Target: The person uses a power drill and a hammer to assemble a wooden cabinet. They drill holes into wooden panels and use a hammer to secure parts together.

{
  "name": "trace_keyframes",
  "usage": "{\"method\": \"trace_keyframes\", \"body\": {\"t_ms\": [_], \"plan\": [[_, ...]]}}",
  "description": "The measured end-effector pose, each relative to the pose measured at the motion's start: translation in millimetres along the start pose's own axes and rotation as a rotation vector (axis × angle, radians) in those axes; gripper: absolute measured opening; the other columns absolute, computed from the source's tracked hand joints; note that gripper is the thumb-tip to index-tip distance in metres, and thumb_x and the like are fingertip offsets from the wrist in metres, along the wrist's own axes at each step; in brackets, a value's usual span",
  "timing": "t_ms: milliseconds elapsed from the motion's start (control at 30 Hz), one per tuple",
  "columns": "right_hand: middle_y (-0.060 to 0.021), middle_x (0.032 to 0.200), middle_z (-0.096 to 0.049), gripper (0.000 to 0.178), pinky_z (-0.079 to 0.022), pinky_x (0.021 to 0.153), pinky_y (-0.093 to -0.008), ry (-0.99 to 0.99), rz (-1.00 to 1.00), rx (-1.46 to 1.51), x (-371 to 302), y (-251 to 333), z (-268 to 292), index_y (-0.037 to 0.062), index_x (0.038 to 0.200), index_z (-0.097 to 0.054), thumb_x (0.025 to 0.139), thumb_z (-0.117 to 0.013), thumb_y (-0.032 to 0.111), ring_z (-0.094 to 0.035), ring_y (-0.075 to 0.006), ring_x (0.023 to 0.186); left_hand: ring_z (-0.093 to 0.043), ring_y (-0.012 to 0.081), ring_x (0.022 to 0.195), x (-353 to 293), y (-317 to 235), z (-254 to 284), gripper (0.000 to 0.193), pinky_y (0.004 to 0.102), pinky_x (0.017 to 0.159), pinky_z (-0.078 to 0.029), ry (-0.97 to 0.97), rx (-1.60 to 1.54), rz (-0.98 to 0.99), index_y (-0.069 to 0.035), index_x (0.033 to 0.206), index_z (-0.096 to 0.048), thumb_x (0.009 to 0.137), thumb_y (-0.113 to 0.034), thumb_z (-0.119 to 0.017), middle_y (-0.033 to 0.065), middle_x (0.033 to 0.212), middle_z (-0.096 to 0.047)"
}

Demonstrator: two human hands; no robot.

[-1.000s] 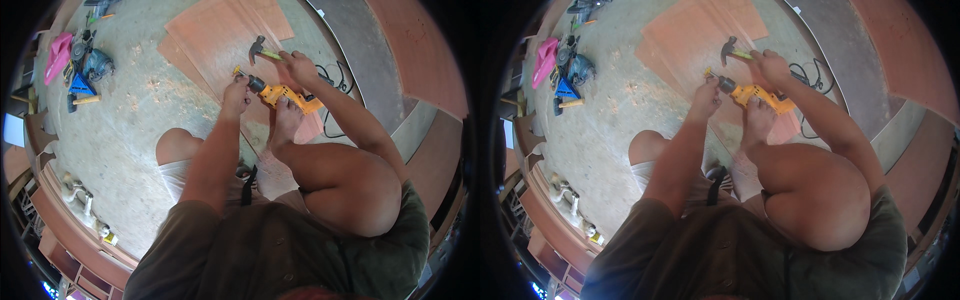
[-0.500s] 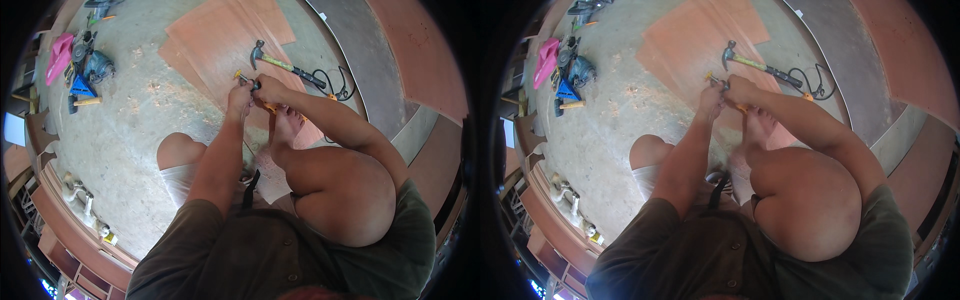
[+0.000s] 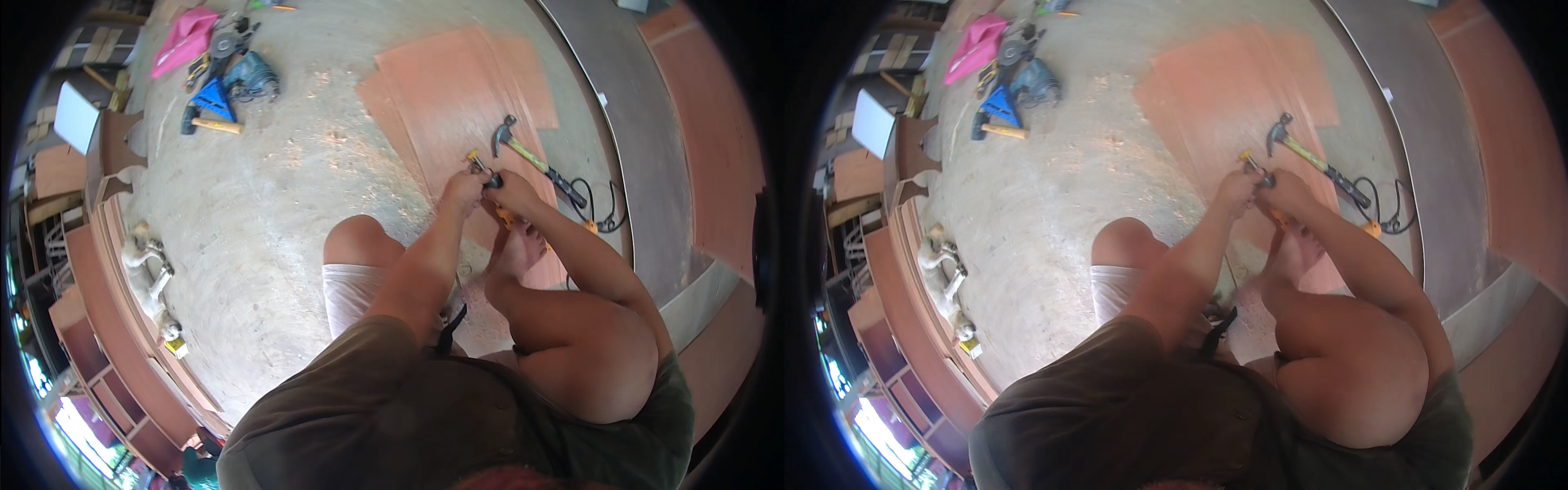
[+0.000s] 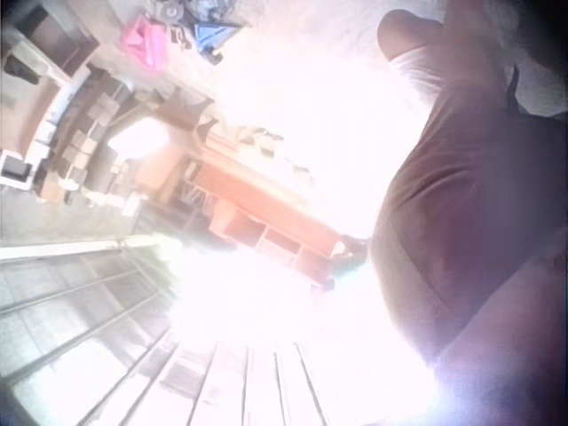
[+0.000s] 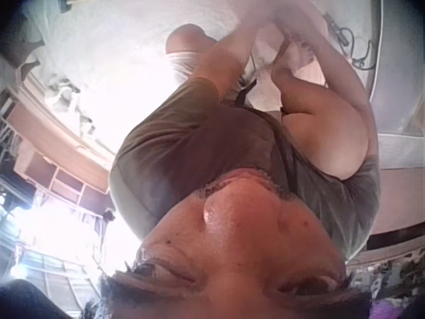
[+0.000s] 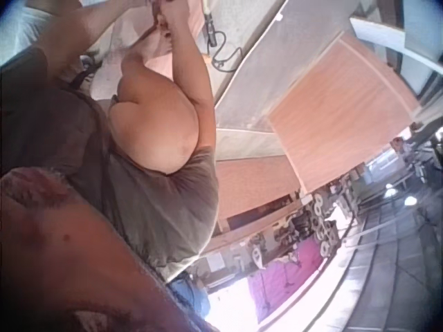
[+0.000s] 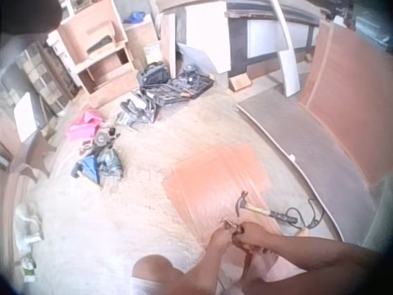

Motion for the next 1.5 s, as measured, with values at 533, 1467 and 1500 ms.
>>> {"method": "trace_keyframes", "body": {"t_ms": [533,1467,1500], "plan": [[-0.0177,0.117,-0.068,0.053,-0.053,0.092,-0.0416,-0.400,0.051,-0.103,-197,-129,97,0.0039,0.134,-0.059,0.088,-0.074,0.024,-0.068,-0.0316,0.106,-0.073,0.0296,0.095,-66,-37,-21,0.060,0.0386,0.083,-0.055,-0.228,0.247,-0.145,0.005,0.120,-0.066,0.080,-0.039,-0.077,0.0196,0.102,-0.074],[-0.0051,0.100,-0.063,0.033,-0.047,0.074,-0.0264,-1.351,-0.441,0.409,-502,-95,110,-0.0038,0.128,-0.063,0.101,-0.059,0.015,-0.055,-0.0107,0.081,-0.066,0.0367,0.117,-61,-19,-46,0.062,0.0441,0.104,-0.048,-0.400,0.521,-0.093,-0.005,0.125,-0.069,0.093,-0.057,-0.053,0.0186,0.121,-0.072],[-0.0045,0.102,-0.064,0.033,-0.048,0.075,-0.0276,-1.390,-0.512,0.359,-526,-128,131,-0.0031,0.128,-0.063,0.102,-0.061,0.017,-0.057,-0.0108,0.087,-0.066,0.0371,0.116,-60,-19,-47,0.062,0.0442,0.103,-0.049,-0.433,0.549,-0.122,-0.005,0.125,-0.068,0.093,-0.056,-0.054,0.0192,0.120,-0.072]]}}
Point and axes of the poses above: each hand's wrist, its own x-axis towards the middle knuckle, its own z-axis out of the back of the hand, y = z × x, the point moved 1 cm from there along x, towards the middle knuckle
